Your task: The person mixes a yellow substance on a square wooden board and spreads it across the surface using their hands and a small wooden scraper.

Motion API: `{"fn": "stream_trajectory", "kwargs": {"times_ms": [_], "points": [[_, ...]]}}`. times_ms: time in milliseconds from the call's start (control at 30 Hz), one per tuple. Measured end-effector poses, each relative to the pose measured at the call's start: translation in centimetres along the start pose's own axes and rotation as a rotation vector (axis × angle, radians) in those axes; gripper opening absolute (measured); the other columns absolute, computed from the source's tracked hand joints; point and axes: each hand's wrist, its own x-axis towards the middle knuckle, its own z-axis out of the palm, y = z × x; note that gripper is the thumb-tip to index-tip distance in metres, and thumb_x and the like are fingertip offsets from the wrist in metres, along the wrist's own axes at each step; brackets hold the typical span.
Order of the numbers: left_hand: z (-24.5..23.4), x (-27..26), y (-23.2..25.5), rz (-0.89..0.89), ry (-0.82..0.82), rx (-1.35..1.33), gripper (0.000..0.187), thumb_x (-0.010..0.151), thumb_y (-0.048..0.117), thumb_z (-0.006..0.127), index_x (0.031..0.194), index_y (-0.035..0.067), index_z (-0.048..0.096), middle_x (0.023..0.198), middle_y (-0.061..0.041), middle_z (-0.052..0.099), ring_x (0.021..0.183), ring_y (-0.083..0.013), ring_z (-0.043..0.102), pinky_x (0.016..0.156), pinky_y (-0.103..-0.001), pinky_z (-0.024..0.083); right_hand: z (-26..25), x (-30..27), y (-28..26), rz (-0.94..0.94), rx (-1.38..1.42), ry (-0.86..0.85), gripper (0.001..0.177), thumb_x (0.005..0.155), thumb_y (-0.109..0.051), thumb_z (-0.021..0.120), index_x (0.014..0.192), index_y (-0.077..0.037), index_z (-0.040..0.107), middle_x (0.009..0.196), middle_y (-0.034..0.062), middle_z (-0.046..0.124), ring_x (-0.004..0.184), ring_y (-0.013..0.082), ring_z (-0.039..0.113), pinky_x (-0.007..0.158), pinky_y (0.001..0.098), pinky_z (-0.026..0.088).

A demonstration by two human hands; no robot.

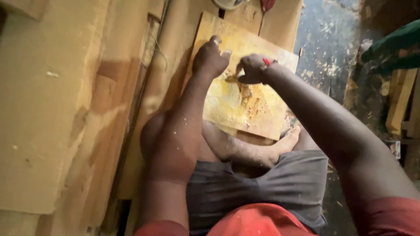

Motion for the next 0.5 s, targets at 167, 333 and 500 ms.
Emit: {"fn": "stream_trajectory", "kwargs": {"times_ms": [167, 333, 500], "points": [[0.6, -0.2, 0.5, 0.036, -0.047, -0.003, 0.053, 0.089, 0.037, 0.073, 0.130, 0.008, 0.059, 0.120, -0.021, 0.070, 0.113, -0.0378, 0.067, 0.095, -0.047, 0.053, 0.6, -3.7, -0.5, 0.028, 0.206, 0.106, 0.033, 0.081, -0.034, 0.068, 0.112, -0.024, 0.078, 0.083, 0.0150, 0.076, 0.068, 0.0316, 0.072, 0.062, 0.0459, 0.062], [0.3, -1.0, 1.3, 0.055, -0.057, -0.009, 0.052, 0.088, 0.038, 0.073, 0.129, 0.008, 0.060, 0.122, -0.020, 0.069, 0.114, -0.0376, 0.066, 0.094, -0.047, 0.053, 1.4, -3.9, -1.4, 0.282, 0.439, -0.069, 0.034, 0.094, -0.033, 0.061, 0.099, -0.004, 0.077, 0.084, 0.0162, 0.075, 0.063, 0.0271, 0.073, 0.059, 0.0410, 0.062], [0.1, -1.0, 1.5, 0.059, -0.060, 0.010, 0.053, 0.088, 0.038, 0.073, 0.129, 0.008, 0.059, 0.123, -0.021, 0.067, 0.114, -0.0384, 0.065, 0.094, -0.048, 0.052, 3.6, -0.9, 4.4, 0.234, 0.745, -0.032, 0.022, 0.085, -0.023, 0.069, 0.084, -0.001, 0.070, 0.078, 0.0085, 0.068, 0.068, 0.0163, 0.068, 0.056, 0.0425, 0.062]]}}
